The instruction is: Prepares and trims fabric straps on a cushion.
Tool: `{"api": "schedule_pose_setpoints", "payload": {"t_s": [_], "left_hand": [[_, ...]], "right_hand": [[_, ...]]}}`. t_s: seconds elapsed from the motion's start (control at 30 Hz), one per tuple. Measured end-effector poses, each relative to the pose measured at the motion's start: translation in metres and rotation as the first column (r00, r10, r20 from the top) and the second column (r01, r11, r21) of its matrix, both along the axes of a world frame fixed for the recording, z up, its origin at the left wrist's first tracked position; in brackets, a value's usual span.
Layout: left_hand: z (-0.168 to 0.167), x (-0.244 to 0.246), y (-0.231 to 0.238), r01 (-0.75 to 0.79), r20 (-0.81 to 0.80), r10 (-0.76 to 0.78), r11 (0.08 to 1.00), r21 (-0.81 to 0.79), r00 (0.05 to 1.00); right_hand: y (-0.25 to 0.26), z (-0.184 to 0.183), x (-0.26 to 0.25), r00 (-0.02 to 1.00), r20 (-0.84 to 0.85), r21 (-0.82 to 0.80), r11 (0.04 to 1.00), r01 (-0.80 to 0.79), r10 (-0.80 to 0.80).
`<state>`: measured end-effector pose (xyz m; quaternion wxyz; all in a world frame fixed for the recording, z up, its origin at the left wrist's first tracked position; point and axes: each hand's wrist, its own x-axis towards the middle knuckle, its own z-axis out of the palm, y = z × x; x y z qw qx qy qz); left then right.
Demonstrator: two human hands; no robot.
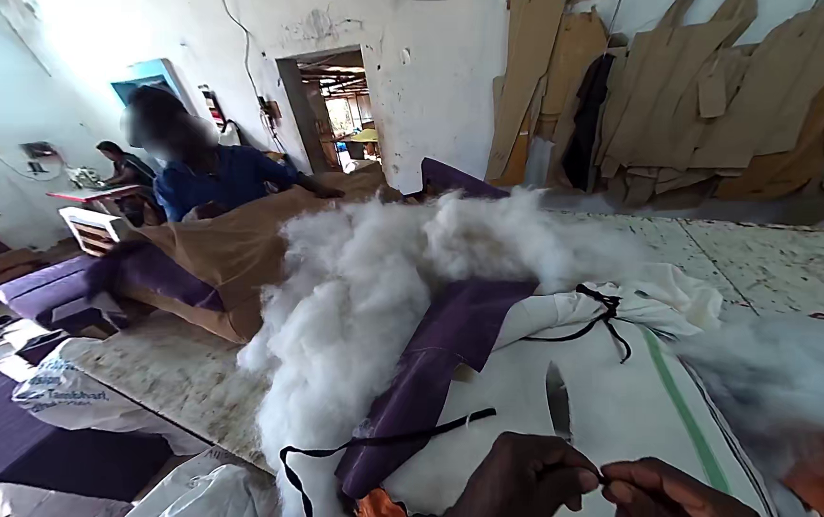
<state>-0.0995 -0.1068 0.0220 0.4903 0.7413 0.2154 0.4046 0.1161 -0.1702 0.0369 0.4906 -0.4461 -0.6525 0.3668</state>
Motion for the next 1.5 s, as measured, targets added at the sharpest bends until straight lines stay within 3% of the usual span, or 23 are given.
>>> {"api": "schedule_pose_setpoints", "payload": {"t_s": [0.23, 0.3, 0.4, 0.47, 0.57, 0.67, 0.73, 0.83, 0.93, 1.03, 1.1, 1.33, 1.43, 1.5], "left_hand": [[-0.005, -0.002, 0.0, -0.054, -0.105, 0.039, 0.989, -0.14, 0.994], [-0.01, -0.008, 0.008, -0.118, -0.152, 0.1, 0.987, -0.112, 0.983], [-0.01, -0.016, 0.027, -0.236, -0.22, 0.231, 0.972, 0.001, 0.948], [-0.007, -0.017, 0.045, -0.278, -0.289, 0.291, 0.957, 0.086, 0.912], [-0.004, -0.003, 0.07, -0.314, -0.406, 0.35, 0.937, 0.155, 0.844], [-0.017, 0.017, 0.093, -0.262, -0.499, 0.297, 0.955, 0.14, 0.814], [-0.028, 0.03, 0.105, -0.188, -0.563, 0.196, 0.979, 0.073, 0.803], [-0.041, 0.047, 0.121, 0.002, -0.587, -0.091, 0.988, -0.151, 0.804], [-0.064, 0.066, 0.136, 0.099, -0.362, -0.331, 0.841, -0.531, 0.872], [-0.066, 0.085, 0.13, 0.075, -0.17, -0.324, 0.624, -0.778, 0.931], [-0.066, 0.094, 0.13, 0.046, -0.172, -0.33, 0.561, -0.826, 0.928], [-0.063, 0.12, 0.126, -0.16, -0.353, -0.266, 0.549, -0.821, 0.897], [-0.041, 0.134, 0.113, -0.28, -0.387, -0.166, 0.448, -0.849, 0.907], [-0.032, 0.139, 0.107, -0.36, -0.461, -0.134, 0.451, -0.817, 0.877]], "right_hand": [[0.008, -0.02, -0.003, 0.994, -0.041, -0.028, 0.994, 0.102, -0.103], [0.016, -0.027, 0.003, 0.989, 0.007, -0.041, 0.988, 0.149, -0.149], [0.037, -0.037, 0.015, 0.945, 0.199, 0.069, 0.965, 0.252, -0.261], [0.054, -0.041, 0.015, 0.865, 0.432, 0.142, 0.966, 0.216, -0.257], [0.078, -0.036, 0.005, 0.645, 0.762, -0.005, 0.996, 0.094, -0.057], [0.095, -0.033, 0.002, 0.529, 0.843, -0.153, 0.986, 0.064, 0.097], [0.095, -0.037, 0.004, 0.552, 0.833, -0.102, 0.991, 0.086, 0.038], [0.086, -0.044, 0.003, 0.662, 0.739, 0.033, 0.988, 0.151, -0.127], [0.072, -0.058, -0.001, 0.744, 0.624, 0.133, 0.971, 0.2, -0.239], [0.048, -0.062, 0.007, 0.813, 0.513, 0.175, 0.961, 0.215, -0.275], [0.024, -0.066, 0.021, 0.837, 0.433, 0.197, 0.941, 0.274, -0.334], [-0.042, -0.088, 0.089, 0.763, 0.135, 0.062, 0.774, 0.63, -0.632], [-0.048, -0.092, 0.094, 0.732, 0.081, 0.009, 0.735, 0.678, -0.677], [-0.044, -0.092, 0.089, 0.747, 0.073, 0.012, 0.749, 0.662, -0.661]]}}
